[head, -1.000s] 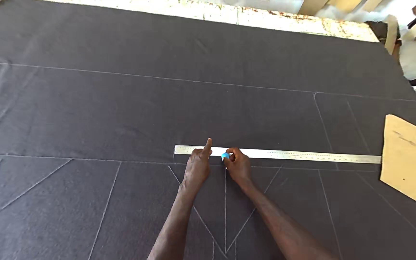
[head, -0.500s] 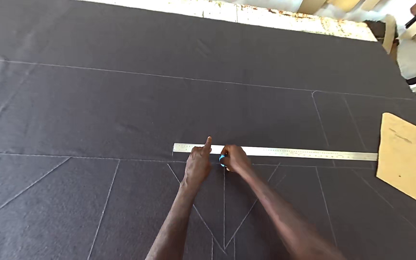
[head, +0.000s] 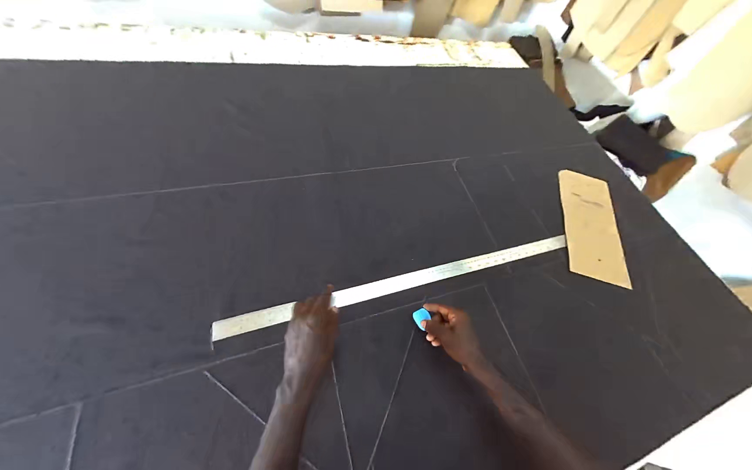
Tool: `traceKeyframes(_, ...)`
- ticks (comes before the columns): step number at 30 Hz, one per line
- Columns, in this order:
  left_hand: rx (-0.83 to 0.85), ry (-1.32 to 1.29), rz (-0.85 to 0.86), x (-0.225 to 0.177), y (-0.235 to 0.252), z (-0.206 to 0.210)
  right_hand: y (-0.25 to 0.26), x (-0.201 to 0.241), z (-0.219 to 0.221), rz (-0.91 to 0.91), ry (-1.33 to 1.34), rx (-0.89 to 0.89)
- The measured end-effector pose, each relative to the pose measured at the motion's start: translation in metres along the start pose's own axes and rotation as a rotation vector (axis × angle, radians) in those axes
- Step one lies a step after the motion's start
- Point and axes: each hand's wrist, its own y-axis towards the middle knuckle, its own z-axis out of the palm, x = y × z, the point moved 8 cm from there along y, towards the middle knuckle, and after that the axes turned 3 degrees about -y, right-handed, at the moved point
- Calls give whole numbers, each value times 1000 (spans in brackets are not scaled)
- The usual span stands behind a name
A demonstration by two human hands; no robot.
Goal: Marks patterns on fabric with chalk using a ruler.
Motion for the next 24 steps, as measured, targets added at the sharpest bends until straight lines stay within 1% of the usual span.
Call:
traceKeyframes(2, 63, -28, 134, -37, 10, 32, 3, -1, -18, -78, -18, -101)
traceKeyframes(4, 159, -22, 218, -73, 22, 63, 8, 2, -34, -159, -51, -176)
traceKeyframes(6, 256, -9, 253, -102, 34, 88, 21, 1, -45, -202, -100, -240)
traceKeyframes(9, 309, 12, 292, -129, 45, 113, 55, -9, -63, -207, -200, -348)
traceKeyframes(11, 337, 56, 283, -137, 47, 125, 61, -10, -75, -199, -244, -401)
traceKeyframes(15, 327, 187, 236, -137, 47, 141, 66, -16, -88, -214, -244, -394)
traceKeyframes(21, 259, 261, 221, -136, 48, 150, 69, -15, -87, -272, -276, -351)
traceKeyframes(24, 255, 279, 214, -135, 47, 152, 71, -15, -83, -295, -310, -324)
